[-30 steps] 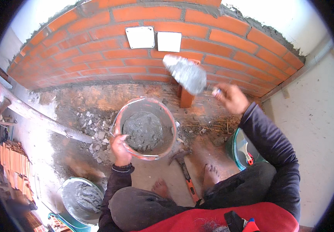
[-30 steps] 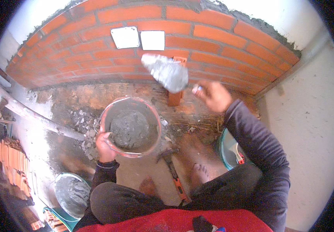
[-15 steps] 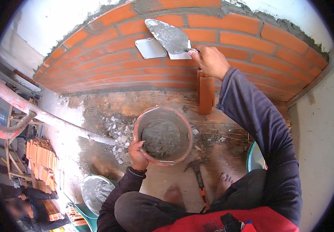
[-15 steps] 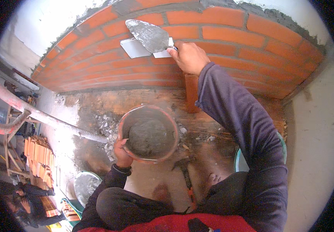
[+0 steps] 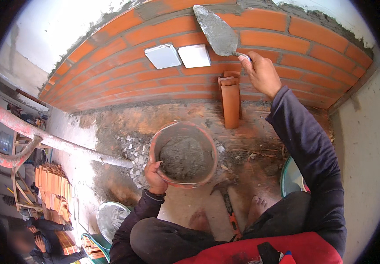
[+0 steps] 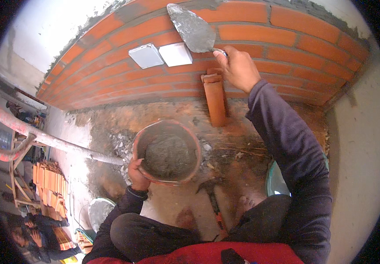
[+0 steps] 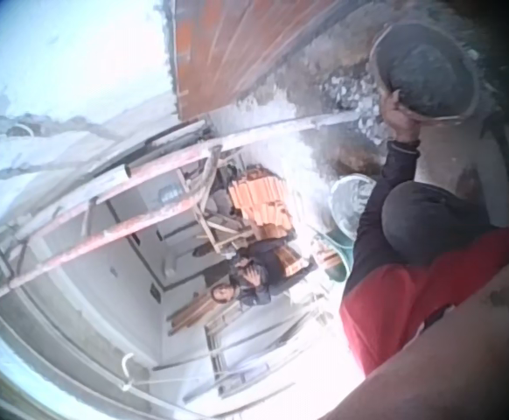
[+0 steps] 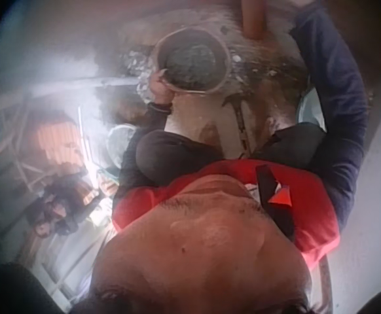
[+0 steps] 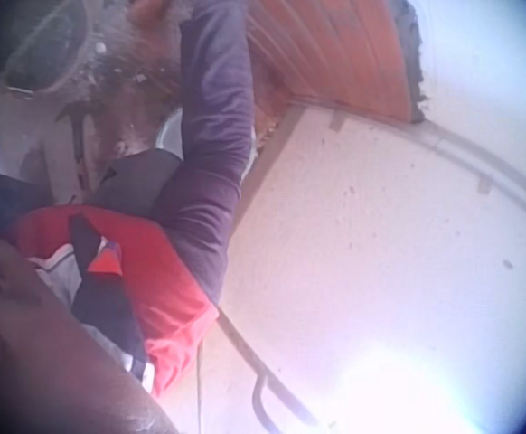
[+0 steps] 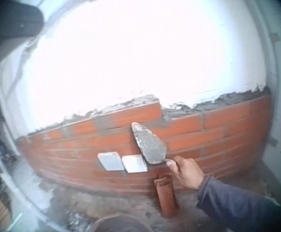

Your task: The person applies mortar to a brick wall using a trowel and then applies mortar to individual bricks before placing them.

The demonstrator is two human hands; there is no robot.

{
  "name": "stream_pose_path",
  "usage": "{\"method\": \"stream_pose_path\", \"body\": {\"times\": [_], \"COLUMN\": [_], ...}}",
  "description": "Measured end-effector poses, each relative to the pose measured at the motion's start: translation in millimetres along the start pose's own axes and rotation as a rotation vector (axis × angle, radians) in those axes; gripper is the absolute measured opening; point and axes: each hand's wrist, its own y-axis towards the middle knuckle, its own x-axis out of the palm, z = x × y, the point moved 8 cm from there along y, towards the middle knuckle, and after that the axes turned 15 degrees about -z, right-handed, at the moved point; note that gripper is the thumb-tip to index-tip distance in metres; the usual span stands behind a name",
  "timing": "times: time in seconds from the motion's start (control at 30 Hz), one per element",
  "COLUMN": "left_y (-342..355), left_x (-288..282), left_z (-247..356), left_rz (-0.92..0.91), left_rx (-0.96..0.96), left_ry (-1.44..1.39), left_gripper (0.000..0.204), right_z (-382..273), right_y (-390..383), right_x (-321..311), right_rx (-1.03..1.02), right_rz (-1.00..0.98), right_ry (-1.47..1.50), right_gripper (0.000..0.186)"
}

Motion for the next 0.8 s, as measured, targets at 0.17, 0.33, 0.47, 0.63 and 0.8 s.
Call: {"method": "stream_pose_path", "body": {"times": [0.17,0.33,0.47,0.63,0.8], "left_y": [4,1,3,4,7], "left_x": [-16,-37,-34,-26,-20], "left_z": [-15,-21,-18,-6,3], "left_rz": [0.016,0.003,0.011,0.011,-0.077], "left_rx": [0.026,-0.044,-0.052,-0.092,-0.150], "left_ry": [0.029,0.086,0.104,0.171,0.195], "left_gripper": [0.054,0.057,0.048,0.040,0.039], "right_z": [19,36,54,75,56], "right_y": [-12,-24,-32,-52,-87], "right_x": [-18,-29,-39,-48,-32], "right_rx": [0.014,0.037,-0.017,0.059,0.072], "right_rz": [0.006,0.046,0.081,0.109,0.013], "right_ry": [-0.065,-0.025,0.000,0.006,-0.006], "right_gripper": [0.038,0.038,0.038,0.036,0.026]}}
